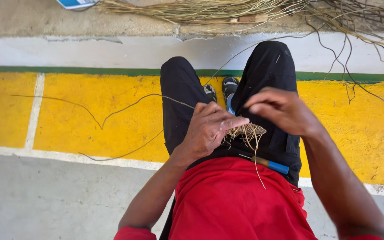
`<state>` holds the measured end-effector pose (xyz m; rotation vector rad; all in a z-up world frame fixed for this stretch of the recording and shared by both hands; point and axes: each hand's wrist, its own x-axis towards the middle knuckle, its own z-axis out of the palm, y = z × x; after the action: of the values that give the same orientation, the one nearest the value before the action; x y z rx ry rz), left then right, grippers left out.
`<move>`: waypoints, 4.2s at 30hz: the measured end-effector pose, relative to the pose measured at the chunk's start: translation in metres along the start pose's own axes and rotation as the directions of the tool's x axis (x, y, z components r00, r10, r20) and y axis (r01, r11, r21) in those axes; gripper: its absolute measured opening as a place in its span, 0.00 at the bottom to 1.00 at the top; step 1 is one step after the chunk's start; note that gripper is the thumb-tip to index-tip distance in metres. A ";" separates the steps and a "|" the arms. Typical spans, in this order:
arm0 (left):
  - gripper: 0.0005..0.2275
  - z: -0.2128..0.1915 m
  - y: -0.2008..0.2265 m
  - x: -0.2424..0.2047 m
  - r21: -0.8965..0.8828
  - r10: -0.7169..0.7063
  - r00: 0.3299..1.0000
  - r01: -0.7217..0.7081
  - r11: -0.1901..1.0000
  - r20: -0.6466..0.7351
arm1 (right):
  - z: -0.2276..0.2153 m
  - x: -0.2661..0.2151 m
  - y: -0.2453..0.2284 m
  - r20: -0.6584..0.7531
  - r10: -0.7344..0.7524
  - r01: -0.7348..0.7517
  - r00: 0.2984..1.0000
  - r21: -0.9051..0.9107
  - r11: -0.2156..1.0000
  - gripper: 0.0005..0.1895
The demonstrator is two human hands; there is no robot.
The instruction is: The recorder is weaving a circular mat base using natural fiber strands and a small weaving awl.
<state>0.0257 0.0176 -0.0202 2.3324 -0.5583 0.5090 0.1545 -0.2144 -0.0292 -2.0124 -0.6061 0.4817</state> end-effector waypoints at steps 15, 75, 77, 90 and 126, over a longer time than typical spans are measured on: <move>0.09 0.009 0.001 0.004 -0.061 -0.140 0.987 0.135 0.989 -0.079 | -0.002 0.039 -0.009 -0.033 -0.188 0.185 0.982 0.412 0.892 0.10; 0.13 0.006 -0.004 0.010 -0.015 -0.150 0.988 0.149 0.989 -0.023 | 0.045 -0.047 -0.013 -0.325 -0.652 0.571 0.685 -0.317 0.757 0.14; 0.13 0.007 -0.005 0.010 -0.006 -0.144 0.989 0.144 0.990 -0.036 | 0.045 -0.049 -0.014 -0.335 -0.647 0.567 0.685 -0.312 0.762 0.14; 0.16 0.005 -0.004 0.007 -0.024 -0.112 0.992 0.111 0.994 -0.049 | 0.041 -0.030 -0.019 -0.195 -0.622 0.502 0.758 -0.434 0.748 0.12; 0.01 0.003 0.010 0.010 -0.021 -0.132 0.991 0.131 0.991 -0.031 | 0.036 0.061 -0.037 -0.119 -0.839 0.706 0.531 -0.486 0.515 0.16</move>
<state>0.0294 0.0064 -0.0127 2.3202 -0.3893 0.4767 0.1750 -0.1381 -0.0197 -1.8287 -1.3821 -0.6028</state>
